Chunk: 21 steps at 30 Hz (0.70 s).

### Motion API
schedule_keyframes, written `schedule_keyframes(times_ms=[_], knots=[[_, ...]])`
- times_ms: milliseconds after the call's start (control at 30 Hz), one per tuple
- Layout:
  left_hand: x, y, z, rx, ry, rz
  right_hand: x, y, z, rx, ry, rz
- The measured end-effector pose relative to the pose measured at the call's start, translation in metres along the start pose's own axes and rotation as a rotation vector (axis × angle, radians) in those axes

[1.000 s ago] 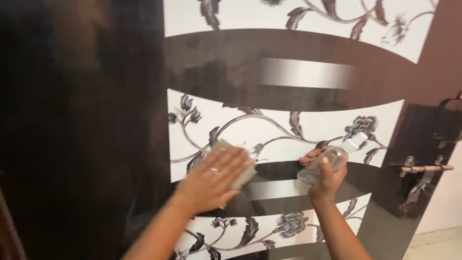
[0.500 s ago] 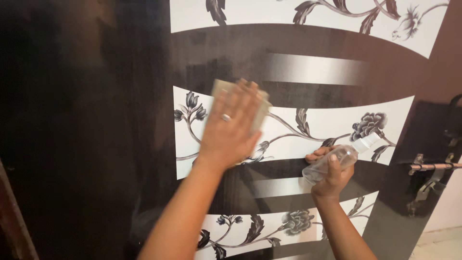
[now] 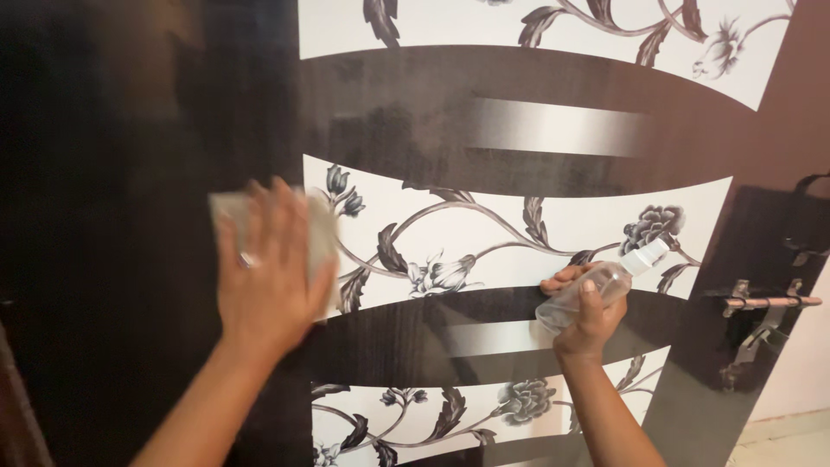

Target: The person sprays a clear liquid onto a dark brown door with white floral decals and wipes the surface with a cloth. The person repeatedly sprays and wipes the same areas of the door throughout the clip.

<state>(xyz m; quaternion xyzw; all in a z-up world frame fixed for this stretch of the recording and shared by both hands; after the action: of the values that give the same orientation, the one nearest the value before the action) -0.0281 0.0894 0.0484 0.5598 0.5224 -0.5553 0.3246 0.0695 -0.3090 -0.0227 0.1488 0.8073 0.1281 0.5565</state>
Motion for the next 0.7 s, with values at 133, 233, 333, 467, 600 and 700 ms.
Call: schedule_keyframes(times_ms=[133, 233, 333, 467, 600, 700], knots=[[-0.06, 0.021, 0.026, 0.154, -0.151, 0.164, 0.0, 0.001, 0.002, 0.016, -0.013, 0.019], [-0.077, 0.054, 0.076, 0.098, -0.01, 0.08, -0.002, 0.0, 0.003, -0.004, -0.008, 0.003], [-0.051, 0.076, 0.115, 0.001, 0.238, -0.087, -0.001, -0.001, 0.002, 0.03, 0.014, 0.008], [0.007, 0.079, 0.113, 0.139, 0.486, -0.229, -0.002, 0.001, -0.001, 0.01, 0.009, -0.007], [0.035, 0.058, 0.057, 0.157, 0.451, -0.297, -0.003, 0.0, 0.0, 0.007, 0.006, -0.008], [0.022, 0.035, 0.019, 0.047, 0.269, -0.15, -0.001, -0.001, 0.0, -0.003, 0.015, -0.002]])
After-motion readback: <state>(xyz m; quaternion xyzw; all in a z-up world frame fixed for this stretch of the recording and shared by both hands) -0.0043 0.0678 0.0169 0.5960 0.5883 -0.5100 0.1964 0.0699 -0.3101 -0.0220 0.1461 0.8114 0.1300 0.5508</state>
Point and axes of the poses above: each hand's wrist, its own x-axis away from the middle knuckle, its own y-axis out of the palm, z = x × y, the point moved 2 cm from there along -x, towards the middle knuckle, and after that the axes turned 15 degrees about x, right-handed, at the moved point
